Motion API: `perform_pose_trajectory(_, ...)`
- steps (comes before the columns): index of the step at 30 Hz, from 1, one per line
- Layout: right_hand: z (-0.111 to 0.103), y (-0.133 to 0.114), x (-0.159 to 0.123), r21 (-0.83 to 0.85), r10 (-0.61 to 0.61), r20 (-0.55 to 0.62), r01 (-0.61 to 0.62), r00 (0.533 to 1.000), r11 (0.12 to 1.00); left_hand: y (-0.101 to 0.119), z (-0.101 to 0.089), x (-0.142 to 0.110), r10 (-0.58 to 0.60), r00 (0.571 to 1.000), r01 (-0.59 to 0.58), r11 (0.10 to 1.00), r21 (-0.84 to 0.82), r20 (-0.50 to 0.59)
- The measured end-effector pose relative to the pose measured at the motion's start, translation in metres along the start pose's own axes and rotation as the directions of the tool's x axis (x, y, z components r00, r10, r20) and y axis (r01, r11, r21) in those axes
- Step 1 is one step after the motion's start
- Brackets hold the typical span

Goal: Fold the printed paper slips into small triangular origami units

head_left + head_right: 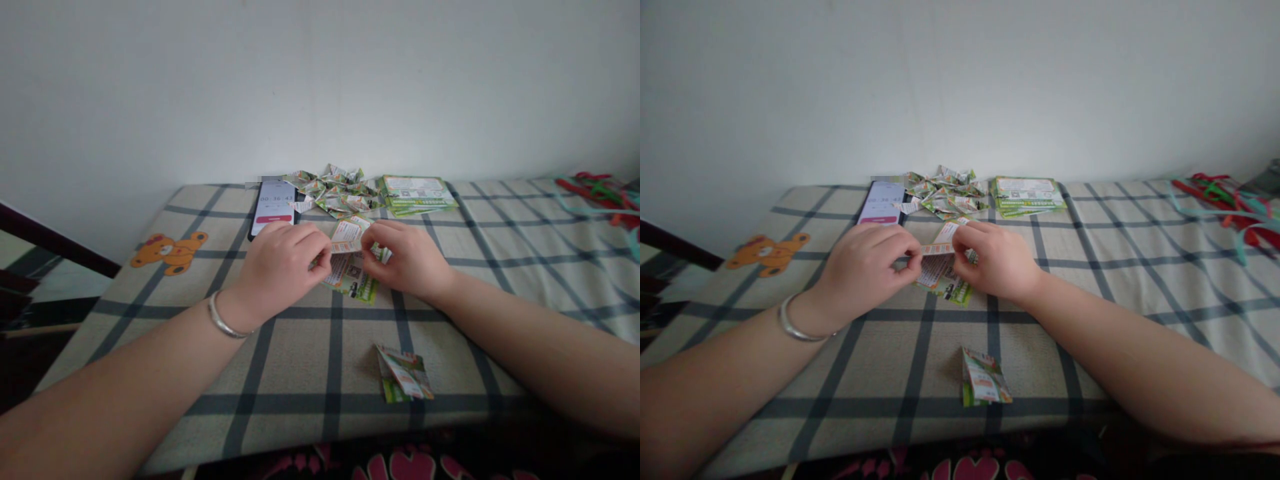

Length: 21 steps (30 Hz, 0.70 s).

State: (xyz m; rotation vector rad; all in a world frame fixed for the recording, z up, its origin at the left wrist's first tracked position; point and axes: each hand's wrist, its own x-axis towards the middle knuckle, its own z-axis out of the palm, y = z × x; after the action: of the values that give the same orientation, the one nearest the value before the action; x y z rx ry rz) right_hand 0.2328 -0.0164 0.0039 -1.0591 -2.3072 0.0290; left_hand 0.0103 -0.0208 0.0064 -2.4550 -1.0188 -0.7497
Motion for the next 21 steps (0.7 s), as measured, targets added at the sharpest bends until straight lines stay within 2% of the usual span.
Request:
perform_pose_trajectory(5, -0.0023, 0.0021, -0.0008, 0.012, 0.048, -0.013, -0.048, 0.999, 0.999, -0.0017, -0.0002, 0.0004, 0.001, 1.000, -0.001, 1.000, -0.011, -0.001)
perform_pose_trajectory(12, -0.0035, -0.0016, -0.0016, -0.086, 0.019, -0.031, -0.021, 0.999, 0.996, -0.0017, -0.0003, 0.0001, 0.006, 1.000, -0.006, 1.000, 0.001, -0.002)
perform_pose_trajectory(21, -0.0032, -0.0008, -0.0025, -0.084, 0.045, -0.017, -0.046, 0.999, 0.995, 0.0000, -0.0009, 0.0025, 0.001, 1.000, -0.001, 1.000, 0.024, -0.004)
